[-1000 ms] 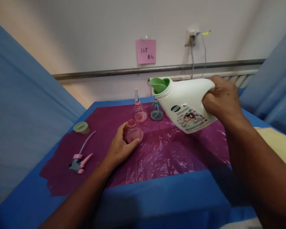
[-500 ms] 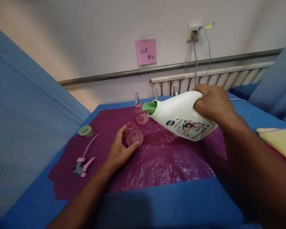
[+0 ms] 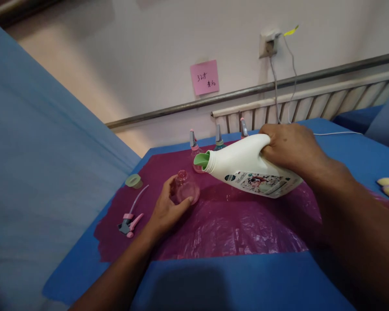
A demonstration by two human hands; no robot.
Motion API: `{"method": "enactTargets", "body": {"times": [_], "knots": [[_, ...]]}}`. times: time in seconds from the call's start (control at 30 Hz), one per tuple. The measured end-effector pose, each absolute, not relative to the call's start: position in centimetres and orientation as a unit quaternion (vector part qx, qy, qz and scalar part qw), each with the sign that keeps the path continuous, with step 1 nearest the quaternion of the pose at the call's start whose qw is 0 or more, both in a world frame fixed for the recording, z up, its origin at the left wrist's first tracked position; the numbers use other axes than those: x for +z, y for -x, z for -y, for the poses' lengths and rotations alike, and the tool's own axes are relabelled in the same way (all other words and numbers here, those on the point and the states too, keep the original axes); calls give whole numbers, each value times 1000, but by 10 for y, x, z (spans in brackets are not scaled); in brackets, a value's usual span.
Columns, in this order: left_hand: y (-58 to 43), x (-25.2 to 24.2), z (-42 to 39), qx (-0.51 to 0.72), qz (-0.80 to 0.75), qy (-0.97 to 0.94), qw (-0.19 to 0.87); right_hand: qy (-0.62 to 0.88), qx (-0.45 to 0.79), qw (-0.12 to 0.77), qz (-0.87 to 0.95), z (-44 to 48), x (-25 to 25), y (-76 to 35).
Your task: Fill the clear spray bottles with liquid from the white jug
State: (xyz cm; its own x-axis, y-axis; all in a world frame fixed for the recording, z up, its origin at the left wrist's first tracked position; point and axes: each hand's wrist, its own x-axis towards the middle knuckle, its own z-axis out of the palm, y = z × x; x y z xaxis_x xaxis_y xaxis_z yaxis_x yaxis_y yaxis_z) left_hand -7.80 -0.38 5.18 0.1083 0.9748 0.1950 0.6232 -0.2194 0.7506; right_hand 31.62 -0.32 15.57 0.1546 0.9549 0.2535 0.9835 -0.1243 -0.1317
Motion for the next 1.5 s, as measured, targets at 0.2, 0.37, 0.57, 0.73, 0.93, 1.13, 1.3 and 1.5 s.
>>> {"method": "enactTargets", "body": {"times": [0.2,0.37,0.57,0.73,0.93,1.13,1.3,1.5], "knots": [[89,73,10,341,-549,-731,220,735,-74,103,666,7,156,-302],[103,88,9,323,-526,-771,159,727,-78,94,676,10,157,-289],[117,92,3,284,-486,-822,91,723,-80,103,679,6,152,-286],[118,104,6,239,-454,-857,47,714,-84,118,685,5,147,-282],[117,121,10,203,-440,-875,25,711,-69,135,686,6,150,-278],[118,124,9,177,-441,-879,-29,704,-84,131,693,6,148,-278],[117,133,9,144,-425,-890,-74,700,-82,135,696,5,148,-278],[112,145,10,101,-419,-895,-113,698,-73,140,698,4,148,-278]]}}
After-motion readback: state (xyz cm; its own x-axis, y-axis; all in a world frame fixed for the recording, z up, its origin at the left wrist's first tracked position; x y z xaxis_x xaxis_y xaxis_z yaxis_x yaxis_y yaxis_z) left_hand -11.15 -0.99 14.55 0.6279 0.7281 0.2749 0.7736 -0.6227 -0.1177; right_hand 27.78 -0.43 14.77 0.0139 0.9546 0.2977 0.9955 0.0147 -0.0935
